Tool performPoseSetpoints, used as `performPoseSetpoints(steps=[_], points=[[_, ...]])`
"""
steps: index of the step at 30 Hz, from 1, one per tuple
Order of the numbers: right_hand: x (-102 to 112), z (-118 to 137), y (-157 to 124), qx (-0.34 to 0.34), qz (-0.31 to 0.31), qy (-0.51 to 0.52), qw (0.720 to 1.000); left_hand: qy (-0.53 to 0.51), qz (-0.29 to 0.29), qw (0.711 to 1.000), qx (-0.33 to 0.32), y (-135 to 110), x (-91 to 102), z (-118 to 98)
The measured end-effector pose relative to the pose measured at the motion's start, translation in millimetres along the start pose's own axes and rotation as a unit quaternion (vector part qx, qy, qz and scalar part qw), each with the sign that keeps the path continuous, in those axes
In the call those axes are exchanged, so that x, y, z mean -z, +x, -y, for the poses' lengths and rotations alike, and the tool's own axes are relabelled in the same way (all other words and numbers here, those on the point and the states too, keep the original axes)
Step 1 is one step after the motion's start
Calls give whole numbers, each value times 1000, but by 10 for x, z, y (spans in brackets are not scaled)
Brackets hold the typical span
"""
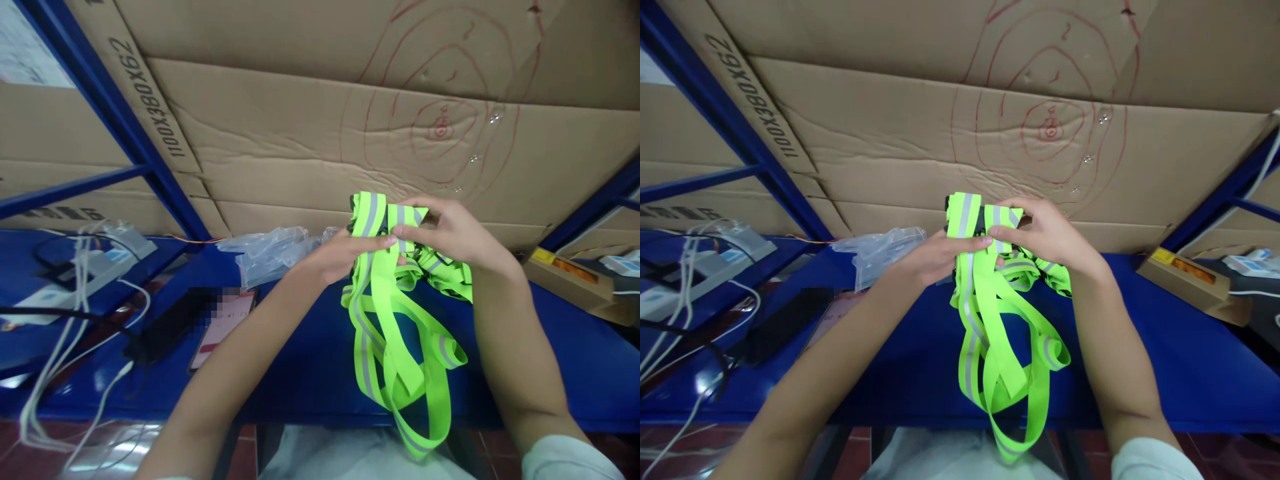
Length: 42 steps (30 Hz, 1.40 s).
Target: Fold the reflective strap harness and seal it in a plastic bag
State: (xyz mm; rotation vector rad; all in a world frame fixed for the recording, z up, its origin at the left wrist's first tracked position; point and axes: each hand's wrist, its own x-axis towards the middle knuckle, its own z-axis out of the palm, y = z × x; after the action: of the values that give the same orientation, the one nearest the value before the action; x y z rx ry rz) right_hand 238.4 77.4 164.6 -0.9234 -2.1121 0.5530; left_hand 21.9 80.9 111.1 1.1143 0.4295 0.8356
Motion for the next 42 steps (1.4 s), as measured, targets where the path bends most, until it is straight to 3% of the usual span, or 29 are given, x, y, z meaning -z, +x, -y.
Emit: performPoseSetpoints(steps=[4, 8, 13, 16, 21, 26, 29, 31, 34, 38, 42], points=[[-76, 30, 12, -4, -62, -9, 998, -32, 56, 998, 9, 76, 101, 29], [-95, 18, -1, 88, -158, -112, 977, -44, 113, 993, -8, 81, 136, -8], [-251, -71, 74, 228, -210, -201, 929, -99, 25, 992, -73, 40, 21, -96], [-313, -118, 110, 254, -198, -209, 923, -145, -31, 984, -94, 71, 3, -93], [-164, -154, 87, 205, -9, -124, 971, -160, -68, 983, -65, 152, 115, -14], [-79, -331, 111, 71, -30, 18, 997, -130, -89, 985, -63, 109, 134, 14], [-111, -405, 152, -22, 39, 54, 998, -114, -94, 987, -59, 97, 111, 41], [-142, -387, 170, -40, 36, 34, 998, -115, -112, 985, -66, 130, 124, 77], [-202, -302, 177, 17, -53, -29, 998, -123, -92, 987, -46, 205, 187, 141], [-294, -266, 181, 114, -158, -93, 976, -136, 10, 991, -10, 243, 232, 182], [-333, -390, 223, 199, -147, -111, 963, -146, 40, 988, -40, 217, 211, 134]])
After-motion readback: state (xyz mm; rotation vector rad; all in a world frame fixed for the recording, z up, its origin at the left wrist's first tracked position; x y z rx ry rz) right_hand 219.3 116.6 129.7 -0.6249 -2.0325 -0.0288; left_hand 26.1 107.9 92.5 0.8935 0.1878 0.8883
